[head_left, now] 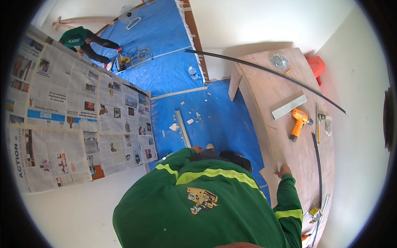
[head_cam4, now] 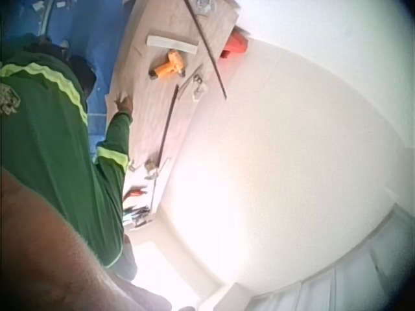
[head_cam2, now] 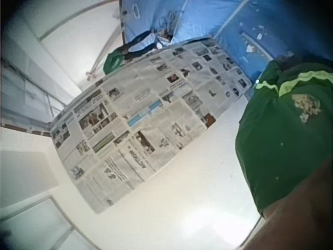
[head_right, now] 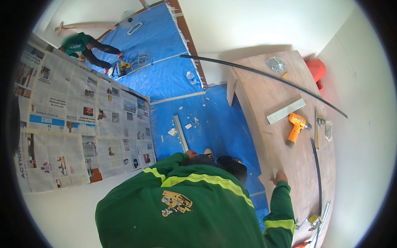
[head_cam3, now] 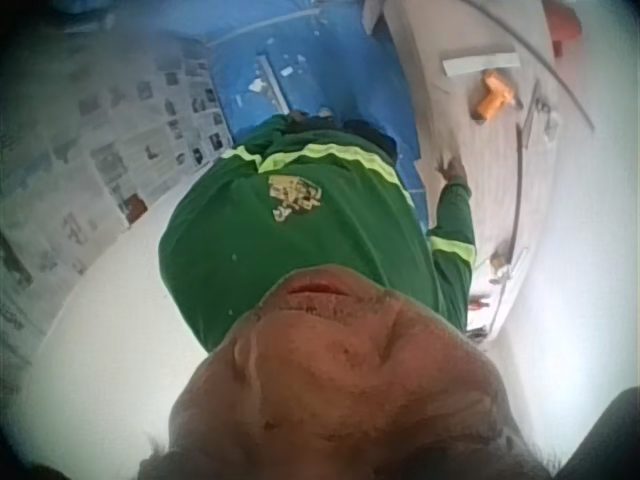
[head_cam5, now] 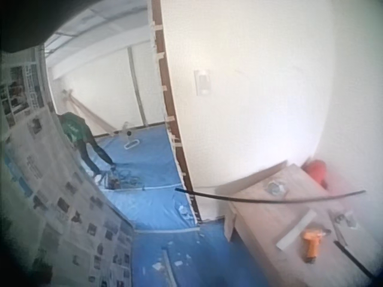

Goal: The person cuts a long black metal strip using an angle grinder, then uses a heat gun to warm the strip and bends it by hand. They inspect the bent strip and place it on a workbench while another person sweeps nearby.

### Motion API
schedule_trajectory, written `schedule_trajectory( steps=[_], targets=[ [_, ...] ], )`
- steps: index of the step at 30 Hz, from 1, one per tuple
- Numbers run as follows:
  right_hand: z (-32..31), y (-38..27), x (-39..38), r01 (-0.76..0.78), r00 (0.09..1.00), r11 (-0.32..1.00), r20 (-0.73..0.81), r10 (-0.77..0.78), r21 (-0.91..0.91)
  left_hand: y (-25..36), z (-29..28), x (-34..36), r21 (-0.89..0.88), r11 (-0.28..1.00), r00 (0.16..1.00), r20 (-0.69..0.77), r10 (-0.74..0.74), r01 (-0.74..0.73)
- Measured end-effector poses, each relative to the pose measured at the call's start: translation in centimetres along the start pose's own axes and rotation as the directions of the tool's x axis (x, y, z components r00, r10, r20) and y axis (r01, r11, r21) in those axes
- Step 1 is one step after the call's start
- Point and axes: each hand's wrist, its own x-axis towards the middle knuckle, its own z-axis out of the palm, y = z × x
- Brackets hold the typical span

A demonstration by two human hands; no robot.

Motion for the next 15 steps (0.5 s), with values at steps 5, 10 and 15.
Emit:
schedule_trajectory(
  steps=[5,10,15],
  targets=[
    [1.4,0.5,0.3,0.042,0.997,0.999,-0.061,-0.041,0.015,4.2,-1.5,2.0,-0.205,0.966,0.988,0.057,-0.146,0.154],
    [1.9,-0.1,-0.5,-0.01,0.996,0.994,-0.085,0.019,0.106,9.3,-1.9,3.6,-0.263,0.95,0.982,0.127,-0.139,0.168],
    [2.4,-4.0,-5.0,-0.094,0.977,0.927,-0.143,0.156,0.364,22.3,-4.0,6.3,-0.52,0.846,0.993,-0.045,0.109,-0.117]
  ],
)
